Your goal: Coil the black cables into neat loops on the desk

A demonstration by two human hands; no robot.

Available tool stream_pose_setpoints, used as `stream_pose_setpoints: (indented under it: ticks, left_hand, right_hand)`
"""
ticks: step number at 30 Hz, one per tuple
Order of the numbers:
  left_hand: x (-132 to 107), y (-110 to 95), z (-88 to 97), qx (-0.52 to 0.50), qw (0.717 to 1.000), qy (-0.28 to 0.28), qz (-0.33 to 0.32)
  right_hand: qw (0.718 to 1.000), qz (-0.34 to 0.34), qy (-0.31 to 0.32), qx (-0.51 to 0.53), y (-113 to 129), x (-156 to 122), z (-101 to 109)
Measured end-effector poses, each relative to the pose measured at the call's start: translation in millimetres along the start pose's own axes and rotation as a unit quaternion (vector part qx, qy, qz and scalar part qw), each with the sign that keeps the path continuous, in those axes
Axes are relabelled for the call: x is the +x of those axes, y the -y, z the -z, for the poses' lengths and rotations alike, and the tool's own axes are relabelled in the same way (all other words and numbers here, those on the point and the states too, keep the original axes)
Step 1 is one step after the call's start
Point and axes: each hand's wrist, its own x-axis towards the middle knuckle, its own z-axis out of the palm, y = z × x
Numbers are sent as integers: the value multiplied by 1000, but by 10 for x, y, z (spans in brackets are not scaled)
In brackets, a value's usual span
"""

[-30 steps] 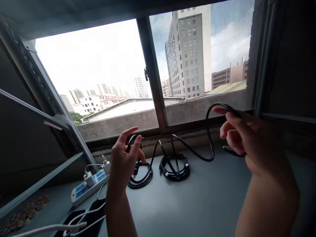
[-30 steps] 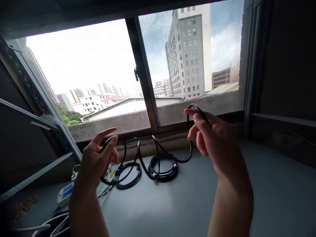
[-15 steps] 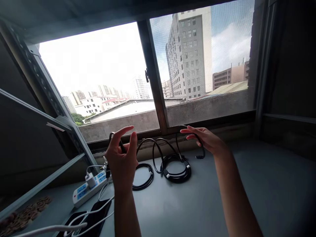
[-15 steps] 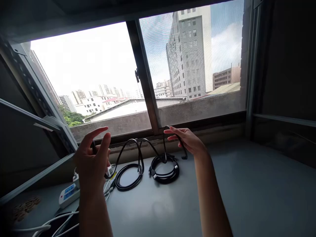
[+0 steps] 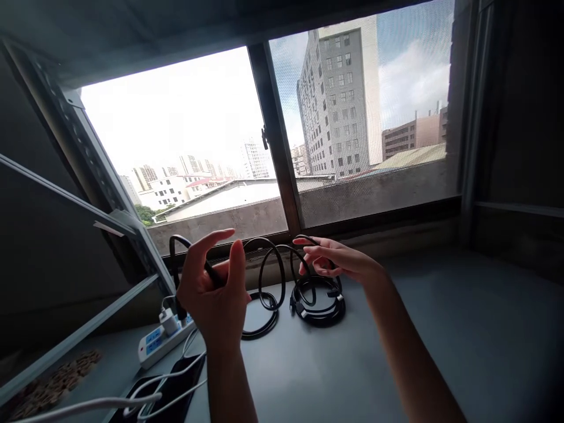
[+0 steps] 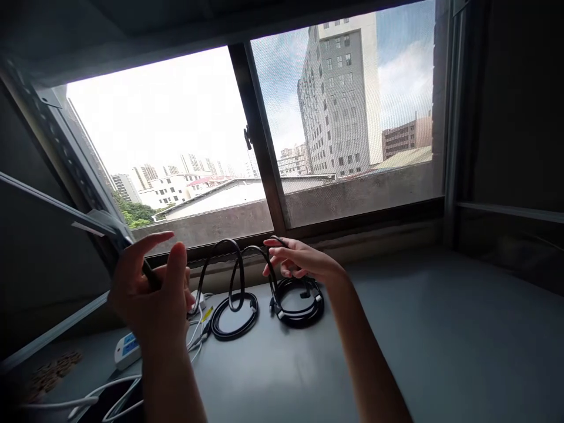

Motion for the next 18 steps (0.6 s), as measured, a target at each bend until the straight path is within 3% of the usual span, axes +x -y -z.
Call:
stream_pose_setpoints:
  ticks: [5,8,12,18]
  left_hand:
    - [-37,17,7,-28,992,-105,-64]
    - [-76,21,4,-31,987,-124,-93]
    - [-120,-8,-37,-29,989,-74,-126]
    - [-146,-44,-121,-4,996,68,-57]
  right_hand:
    - [995,68,-76,3,68,-13,-70]
    - [990,90,-110,-16,117,-65,-81]
    - [980,115,-164,-25,198,-145,-173]
    - [983,84,-145,-73,197,-118,-378]
